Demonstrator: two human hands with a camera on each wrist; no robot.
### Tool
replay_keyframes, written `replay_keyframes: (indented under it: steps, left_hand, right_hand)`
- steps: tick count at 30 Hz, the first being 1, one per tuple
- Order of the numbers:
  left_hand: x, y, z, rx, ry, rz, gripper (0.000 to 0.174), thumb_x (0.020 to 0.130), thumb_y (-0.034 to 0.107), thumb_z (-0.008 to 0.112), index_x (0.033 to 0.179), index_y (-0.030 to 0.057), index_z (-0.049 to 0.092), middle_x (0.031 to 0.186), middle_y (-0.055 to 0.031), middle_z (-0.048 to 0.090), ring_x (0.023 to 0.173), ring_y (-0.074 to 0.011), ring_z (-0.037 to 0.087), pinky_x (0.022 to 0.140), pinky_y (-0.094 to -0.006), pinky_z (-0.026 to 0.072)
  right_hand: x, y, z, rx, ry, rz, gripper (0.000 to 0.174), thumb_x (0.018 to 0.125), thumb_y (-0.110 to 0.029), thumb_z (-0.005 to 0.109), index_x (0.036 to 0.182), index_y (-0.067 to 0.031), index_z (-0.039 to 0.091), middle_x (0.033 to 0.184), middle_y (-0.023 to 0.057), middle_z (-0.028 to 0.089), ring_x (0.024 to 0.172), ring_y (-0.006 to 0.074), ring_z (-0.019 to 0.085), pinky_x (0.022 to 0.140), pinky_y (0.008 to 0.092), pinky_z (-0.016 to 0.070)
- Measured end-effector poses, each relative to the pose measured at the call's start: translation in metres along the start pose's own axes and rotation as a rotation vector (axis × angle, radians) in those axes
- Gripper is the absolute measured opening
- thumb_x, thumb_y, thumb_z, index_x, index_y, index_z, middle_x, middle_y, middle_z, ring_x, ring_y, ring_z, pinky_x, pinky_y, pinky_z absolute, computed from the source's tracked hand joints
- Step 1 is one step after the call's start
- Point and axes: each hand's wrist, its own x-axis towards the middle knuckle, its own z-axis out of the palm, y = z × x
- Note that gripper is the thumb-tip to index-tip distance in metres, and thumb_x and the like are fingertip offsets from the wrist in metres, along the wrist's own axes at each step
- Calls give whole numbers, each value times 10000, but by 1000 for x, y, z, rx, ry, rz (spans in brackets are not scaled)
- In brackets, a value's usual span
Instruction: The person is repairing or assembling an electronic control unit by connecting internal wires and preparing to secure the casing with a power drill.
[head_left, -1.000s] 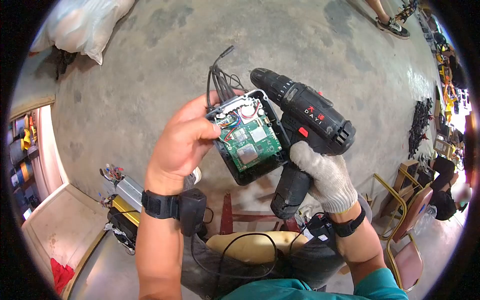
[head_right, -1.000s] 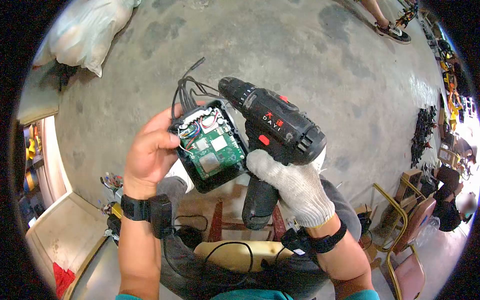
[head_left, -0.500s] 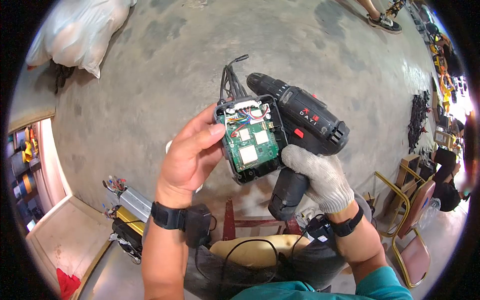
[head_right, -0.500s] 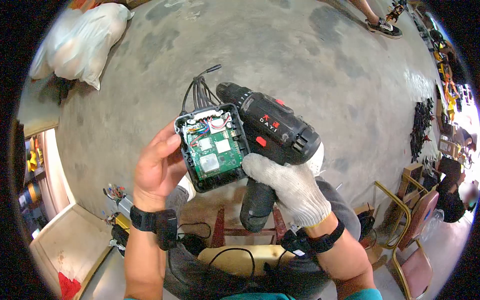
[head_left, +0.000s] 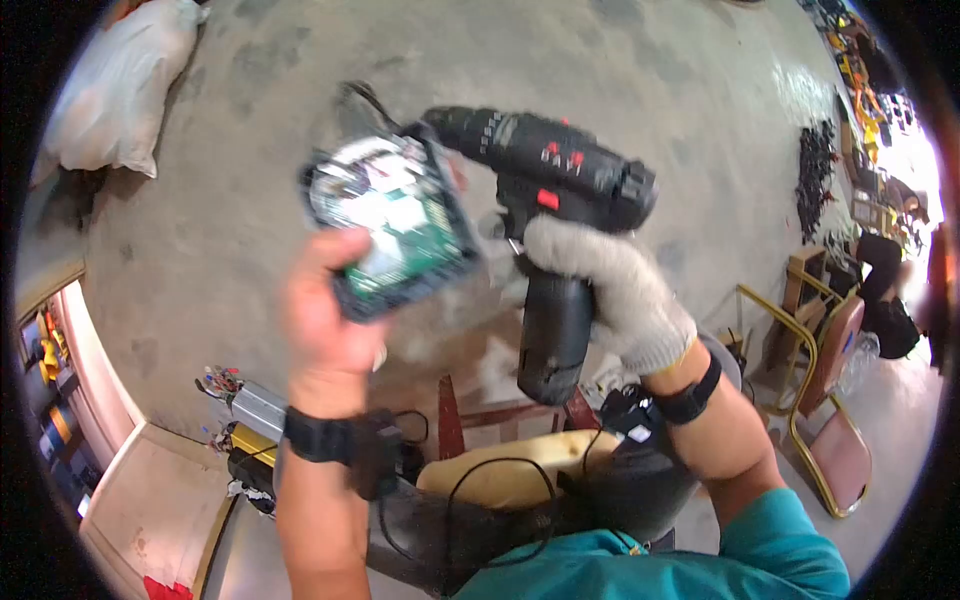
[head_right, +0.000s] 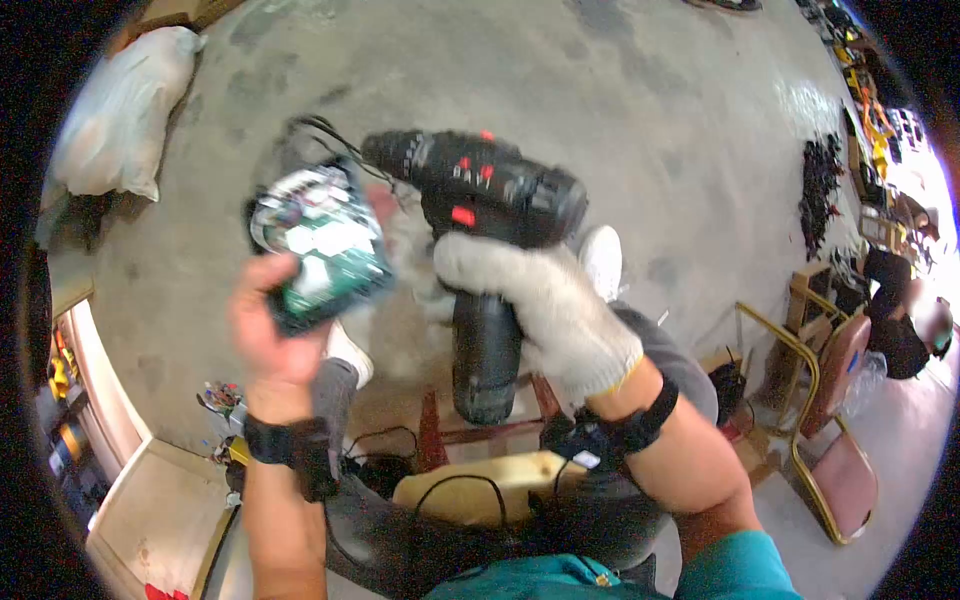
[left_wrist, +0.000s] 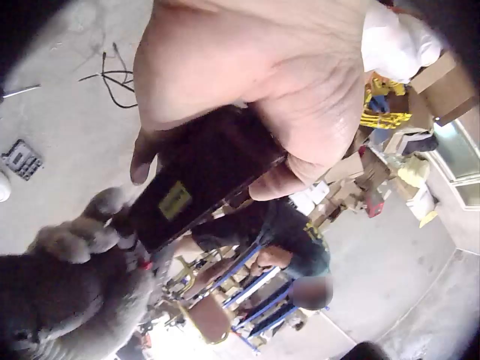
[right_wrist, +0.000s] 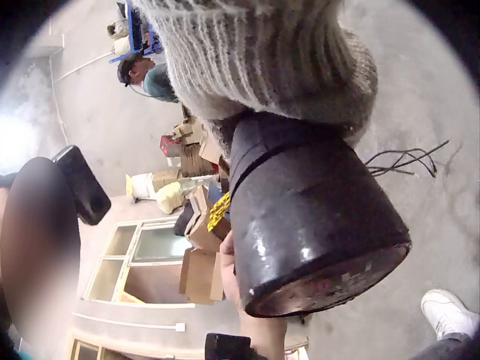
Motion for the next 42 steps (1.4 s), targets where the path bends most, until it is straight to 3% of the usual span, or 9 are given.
replay_keyframes:
  steps: [2,3,6,10,16,19,21,29,42]
  left_hand:
    - [1,27,-4,54,-96,89,867,882,191,683,1625,-60,313,1616,-331,421,1537,-481,385,1275,-638,316]
    - [-1,38,-12,50,-122,120,881,890,177,683,1639,-54,281,1642,-337,377,1559,-490,341,1280,-664,285]
    - [-10,70,-28,-42,-133,240,856,934,133,655,1653,-54,232,1681,-359,277,1601,-517,210,1292,-686,225]
    - [-15,93,-32,60,-6,454,740,993,88,592,1608,-145,253,1634,-402,325,1559,-547,283,1304,-635,252]
    - [-16,92,-28,7,-48,423,710,1004,74,576,1624,-101,279,1660,-384,291,1579,-535,232,1316,-622,222]
    - [-16,96,-28,-2,-22,441,711,1008,85,574,1648,-50,296,1691,-364,258,1603,-521,188,1323,-619,196]
    - [-17,94,-25,8,15,440,714,1005,90,579,1642,-62,296,1685,-362,276,1593,-526,219,1322,-621,200]
    - [-20,93,-21,10,-37,391,772,988,110,581,1650,-85,234,1677,-396,250,1598,-526,203,1331,-595,190]
    - [-21,90,-16,79,-8,344,918,931,88,645,1667,-99,129,1715,-391,133,1626,-518,85,1334,-586,153]
  right_hand:
    - [2,-2,-5,46,48,-10,371,954,-187,782,1243,3,649,1079,134,739,820,239,753,719,392,669]
    - [5,-4,-22,-31,43,39,473,1036,-212,687,1422,19,540,1182,186,726,900,286,764,786,439,684]
    - [14,-2,-45,48,191,-53,359,974,-290,785,1147,3,672,921,137,757,688,227,744,636,375,662]
    - [26,4,-87,-177,338,-112,317,975,-286,769,1115,-21,669,852,72,708,639,169,683,584,332,623]
    - [43,54,-126,-958,368,-174,332,953,-287,724,1134,-27,626,834,12,622,709,117,619,635,311,536]
    - [57,97,-123,-1565,378,-291,537,912,-261,699,1346,29,575,930,232,720,818,388,739,779,477,595]
    - [74,134,-132,-1774,252,-388,618,911,-265,694,1417,33,505,1027,295,695,927,464,723,807,521,593]
    - [114,245,-126,-2158,-306,-475,522,955,-144,569,1456,-13,509,1087,136,675,988,314,685,804,452,513]
    - [132,314,-164,-2068,-379,-609,405,943,-184,599,1346,-166,628,1080,54,675,1042,260,660,861,411,508]
